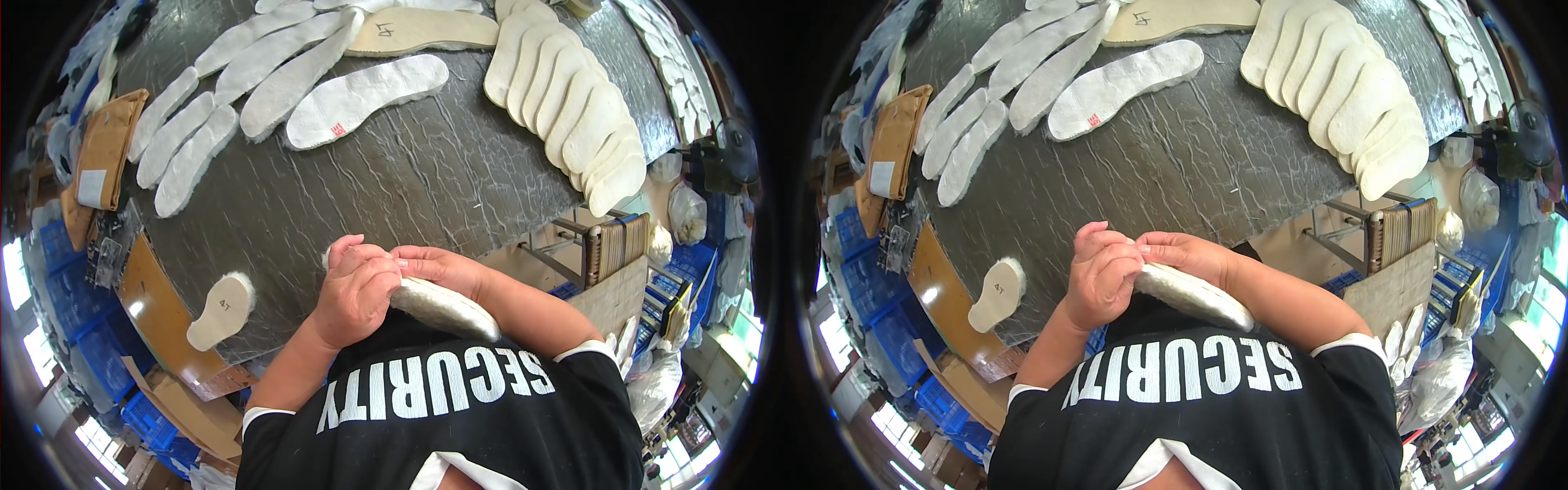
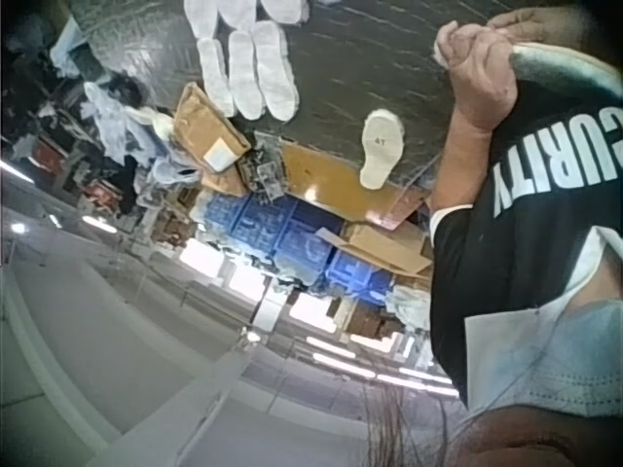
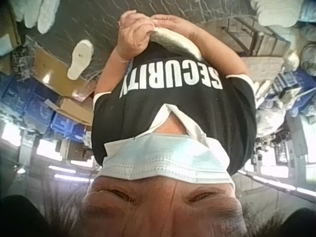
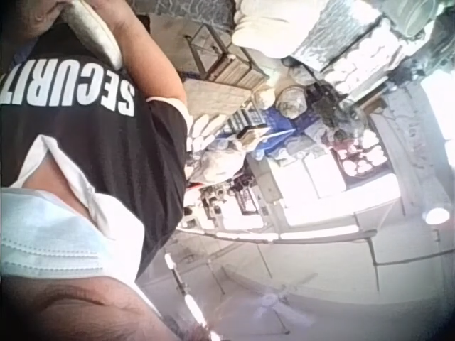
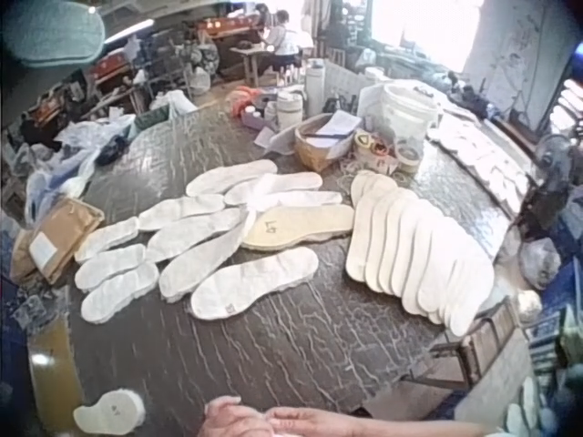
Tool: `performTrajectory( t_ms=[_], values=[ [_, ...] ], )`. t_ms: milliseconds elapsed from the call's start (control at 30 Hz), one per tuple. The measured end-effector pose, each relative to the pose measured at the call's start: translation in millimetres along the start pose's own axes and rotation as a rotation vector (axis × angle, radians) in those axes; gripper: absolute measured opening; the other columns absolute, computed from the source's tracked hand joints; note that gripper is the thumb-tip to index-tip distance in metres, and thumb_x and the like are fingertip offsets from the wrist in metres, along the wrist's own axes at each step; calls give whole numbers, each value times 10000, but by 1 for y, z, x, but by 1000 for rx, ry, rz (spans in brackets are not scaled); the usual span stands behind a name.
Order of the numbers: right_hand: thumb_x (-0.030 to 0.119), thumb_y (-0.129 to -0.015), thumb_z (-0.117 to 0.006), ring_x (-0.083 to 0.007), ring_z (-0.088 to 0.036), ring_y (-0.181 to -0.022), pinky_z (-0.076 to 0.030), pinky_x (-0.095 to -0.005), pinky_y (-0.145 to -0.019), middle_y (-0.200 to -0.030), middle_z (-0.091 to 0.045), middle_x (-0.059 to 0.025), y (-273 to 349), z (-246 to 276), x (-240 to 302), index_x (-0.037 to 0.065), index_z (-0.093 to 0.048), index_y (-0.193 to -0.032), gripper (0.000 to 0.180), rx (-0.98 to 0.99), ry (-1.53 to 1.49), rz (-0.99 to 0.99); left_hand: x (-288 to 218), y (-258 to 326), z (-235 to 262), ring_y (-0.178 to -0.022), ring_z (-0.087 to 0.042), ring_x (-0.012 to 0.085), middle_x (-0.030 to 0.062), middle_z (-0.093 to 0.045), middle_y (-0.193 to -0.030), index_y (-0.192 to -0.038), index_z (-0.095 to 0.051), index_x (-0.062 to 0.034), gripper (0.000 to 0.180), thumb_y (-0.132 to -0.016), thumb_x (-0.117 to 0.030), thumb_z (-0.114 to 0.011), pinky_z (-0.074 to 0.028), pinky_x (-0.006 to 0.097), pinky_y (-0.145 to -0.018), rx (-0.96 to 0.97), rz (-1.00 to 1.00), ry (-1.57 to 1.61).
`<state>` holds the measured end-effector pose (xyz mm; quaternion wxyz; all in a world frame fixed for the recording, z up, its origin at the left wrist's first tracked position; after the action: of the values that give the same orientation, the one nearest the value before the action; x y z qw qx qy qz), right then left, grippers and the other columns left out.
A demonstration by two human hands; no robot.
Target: The recorder is sorting, pairing, and bagging shoe insoles at a manufacturing table.
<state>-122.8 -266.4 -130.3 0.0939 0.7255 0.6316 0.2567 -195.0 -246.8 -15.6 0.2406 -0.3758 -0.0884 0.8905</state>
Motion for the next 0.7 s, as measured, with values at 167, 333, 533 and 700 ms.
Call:
performTrajectory(
  t_ms=[167,333,533,700],
  values=[
    [360,-985,-477,-101,-583,-874,-480,-258,-755,-974,-627,-38,2,10,-6,36,-577,-1125,367,-11,150,21,4,3,-3,-803,-608,227,28,-607,-813,-790,-543,-81,121,-771,-47,-658,-416,460,-881,6,46,55],
    [396,-914,-582,-195,-612,-960,-480,-324,-826,-1086,-652,-103,25,-7,28,-9,-546,-1266,538,182,506,116,7,9,0,-781,-609,229,36,-606,-806,-791,-544,-79,147,-745,-32,-676,-414,468,-876,-2,62,54],
    [170,-849,-598,-366,-620,-762,-472,-408,-702,-814,-644,-223,35,-28,38,-8,-601,-1086,296,81,1324,-12,0,13,-2,-766,-614,229,39,-611,-800,-802,-552,-82,172,-721,-28,-694,-413,461,-869,26,52,71],
    [117,-865,-538,-409,-583,-720,-449,-451,-667,-742,-605,-233,41,-35,41,-19,-588,-1009,204,103,1363,-10,3,15,13,-780,-616,229,37,-621,-829,-846,-583,-94,236,-684,-76,-752,-409,457,-870,-63,91,195]
  ],
)
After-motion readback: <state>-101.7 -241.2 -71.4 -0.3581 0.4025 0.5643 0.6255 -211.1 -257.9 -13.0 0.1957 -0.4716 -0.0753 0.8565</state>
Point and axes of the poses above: each hand's wrist, its own y-axis away from the middle knuckle, its own z-axis out of the back of the hand, x = y × z, the point moved 9 cm from there along -y, towards the middle knuckle
